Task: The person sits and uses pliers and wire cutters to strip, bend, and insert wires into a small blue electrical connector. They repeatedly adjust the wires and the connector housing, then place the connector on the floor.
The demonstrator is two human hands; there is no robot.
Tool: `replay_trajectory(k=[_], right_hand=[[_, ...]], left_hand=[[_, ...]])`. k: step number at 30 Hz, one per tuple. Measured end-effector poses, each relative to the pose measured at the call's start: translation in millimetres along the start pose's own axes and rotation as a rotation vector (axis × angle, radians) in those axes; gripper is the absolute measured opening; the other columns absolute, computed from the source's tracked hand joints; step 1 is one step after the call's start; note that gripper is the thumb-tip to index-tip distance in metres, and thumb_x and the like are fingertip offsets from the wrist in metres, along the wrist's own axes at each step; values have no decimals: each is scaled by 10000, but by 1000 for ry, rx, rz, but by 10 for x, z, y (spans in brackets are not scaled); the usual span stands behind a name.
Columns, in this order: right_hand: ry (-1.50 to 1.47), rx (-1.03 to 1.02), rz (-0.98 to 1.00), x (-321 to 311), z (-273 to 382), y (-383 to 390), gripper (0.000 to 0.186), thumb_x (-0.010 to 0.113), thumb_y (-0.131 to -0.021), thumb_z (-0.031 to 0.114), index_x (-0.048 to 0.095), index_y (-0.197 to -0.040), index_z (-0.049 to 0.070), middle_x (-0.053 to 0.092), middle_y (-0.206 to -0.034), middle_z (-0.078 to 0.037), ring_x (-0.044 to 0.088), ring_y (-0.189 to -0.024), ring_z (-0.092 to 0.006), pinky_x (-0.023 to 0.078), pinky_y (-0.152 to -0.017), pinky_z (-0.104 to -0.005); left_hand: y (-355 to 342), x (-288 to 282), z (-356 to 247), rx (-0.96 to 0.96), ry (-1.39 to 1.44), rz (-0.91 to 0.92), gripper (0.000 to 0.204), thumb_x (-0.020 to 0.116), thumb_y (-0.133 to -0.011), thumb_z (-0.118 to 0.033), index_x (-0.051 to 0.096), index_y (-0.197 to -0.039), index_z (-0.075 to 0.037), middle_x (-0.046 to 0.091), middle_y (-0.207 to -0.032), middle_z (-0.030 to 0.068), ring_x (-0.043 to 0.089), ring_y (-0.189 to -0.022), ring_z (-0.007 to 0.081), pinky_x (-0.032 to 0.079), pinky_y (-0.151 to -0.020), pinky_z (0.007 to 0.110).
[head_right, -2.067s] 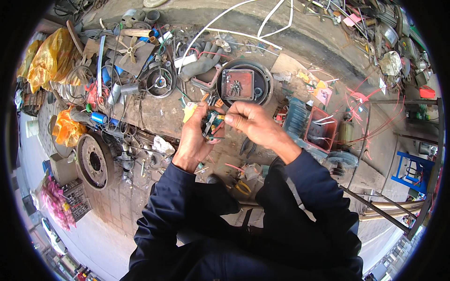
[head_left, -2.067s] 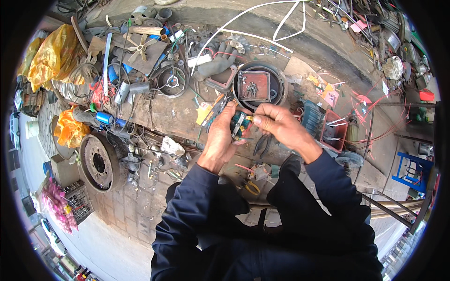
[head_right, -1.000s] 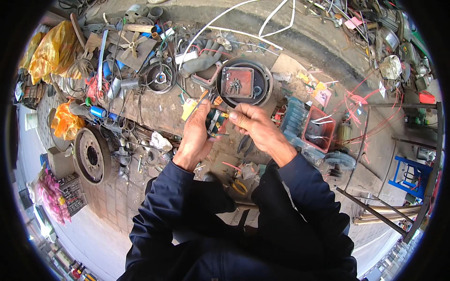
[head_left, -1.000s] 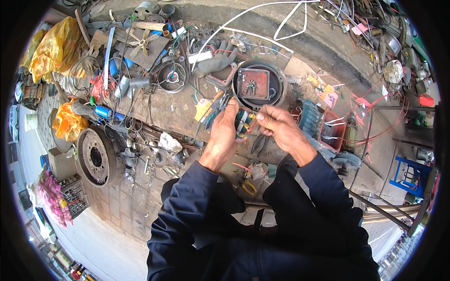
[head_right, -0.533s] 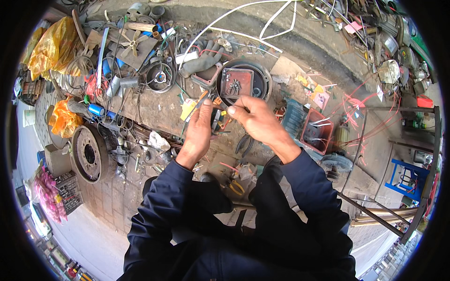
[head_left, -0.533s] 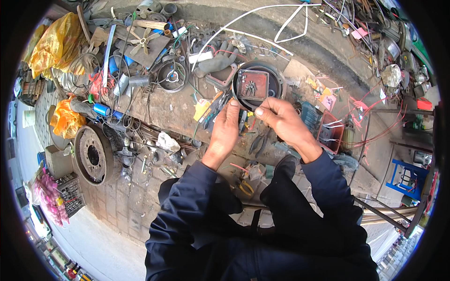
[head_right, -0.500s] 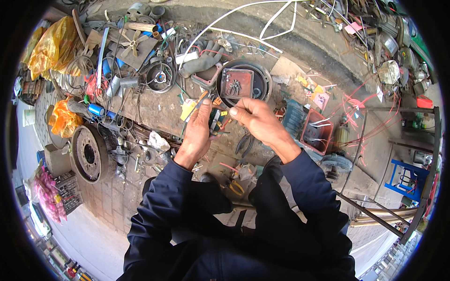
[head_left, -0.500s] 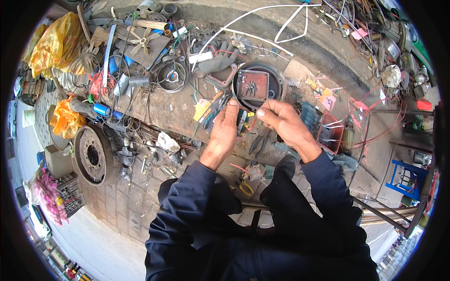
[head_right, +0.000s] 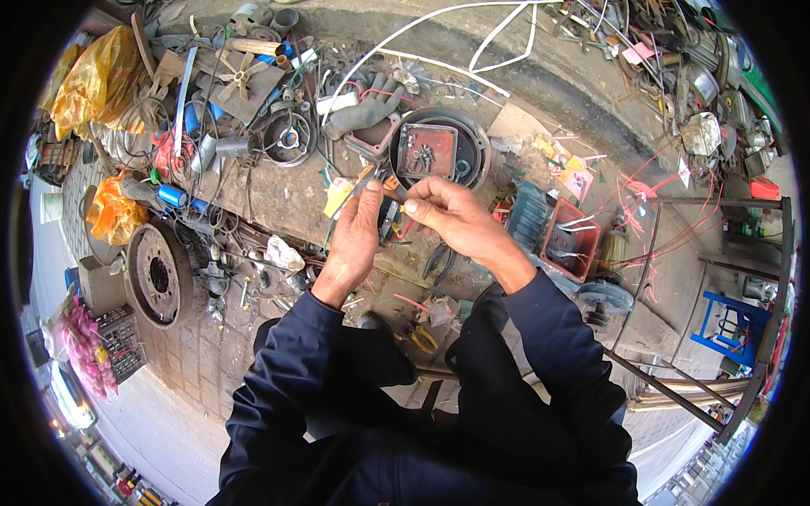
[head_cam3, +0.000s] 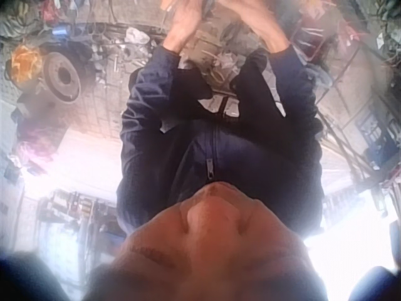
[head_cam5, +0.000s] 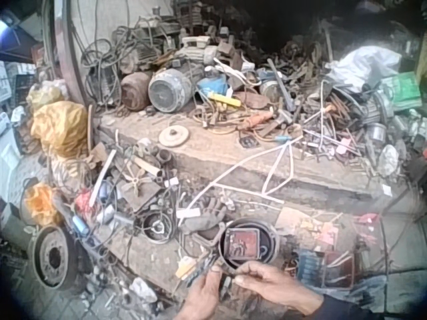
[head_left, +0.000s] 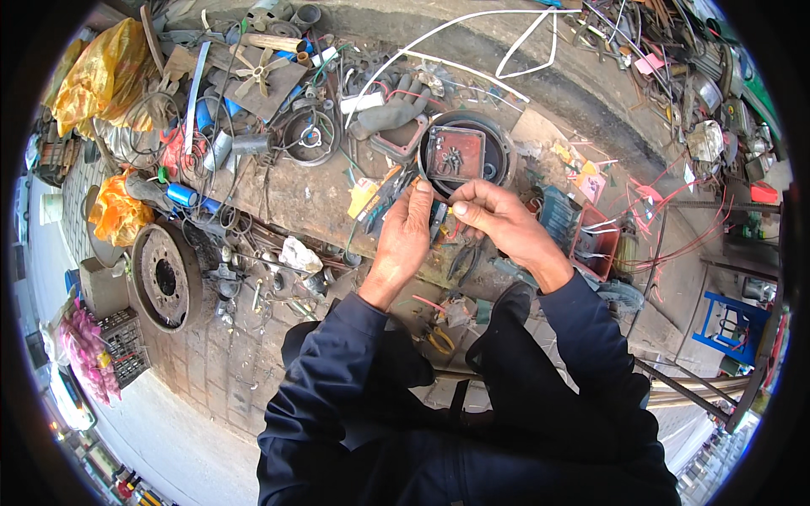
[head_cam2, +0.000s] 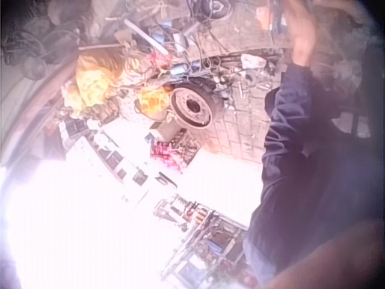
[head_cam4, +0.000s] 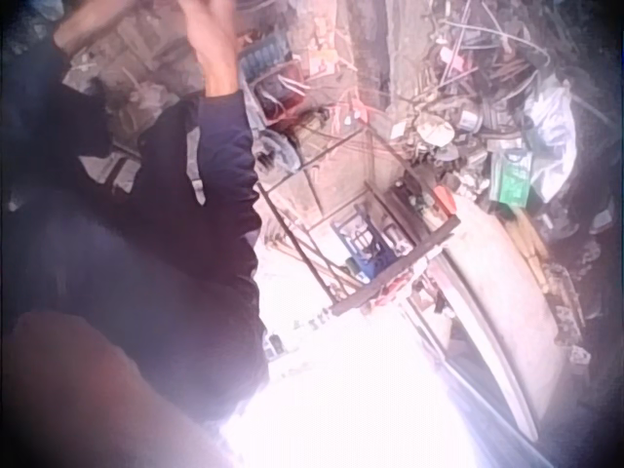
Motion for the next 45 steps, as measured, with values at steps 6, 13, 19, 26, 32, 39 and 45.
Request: replay_trajectory(k=[6,13,19,26,32,39,45], right_hand=[[-85,93,-104,57,-48,-8,159,680,-983,201,658,-993,44,573,-817,52,414,-660,-21,337,-564,-204],[-307,207,-203,145,16,67,152,675,-970,144,666,-961,-7,583,-786,22,405,-630,-40,330,-546,-230],[-49,54,-233,182,176,32,154,659,-990,175,660,-959,24,583,-789,32,434,-655,-38,342,-568,-217],[-72,102,-154,153,-117,-6,205,668,-997,211,675,-958,10,560,-768,50,451,-702,-60,377,-610,-256],[-281,101,-120,136,-146,3,211,662,-1003,220,661,-930,22,536,-753,53,418,-684,-55,351,-588,-249],[111,38,-236,114,58,60,156,636,-1003,154,646,-938,14,589,-801,24,450,-689,-49,368,-590,-246],[127,-49,-228,113,34,3,167,645,-997,153,646,-921,5,577,-787,22,457,-689,-62,383,-583,-264]], left_hand=[[38,-11,-87,131,-278,-136,494,467,-1073,-443,595,-1023,31,636,-775,141,620,-677,240,496,-647,393],[111,71,-155,163,-446,-191,423,445,-1079,-395,537,-1061,17,654,-819,298,648,-824,501,492,-697,506],[82,47,-148,191,-345,-171,441,404,-1093,-405,552,-1064,9,675,-840,233,669,-791,410,508,-700,478],[60,-2,64,-109,142,-8,512,405,-1070,-533,619,-1053,-68,629,-815,31,590,-640,111,431,-486,258],[47,19,54,-127,184,71,511,379,-1084,-508,606,-1059,-51,642,-809,37,597,-664,135,462,-546,288],[98,69,-103,183,-393,-126,473,403,-1092,-418,576,-1184,13,669,-809,226,668,-709,334,503,-671,446],[84,48,-77,171,-371,-114,466,392,-1095,-436,586,-1109,-13,659,-804,137,638,-688,255,502,-633,392]])
Point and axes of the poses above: each hand's wrist, its own y-axis away from the middle knuckle, its own x-axis out of the palm, z = x × y, the point moved 4 cm from there along -y, towards the middle knuckle
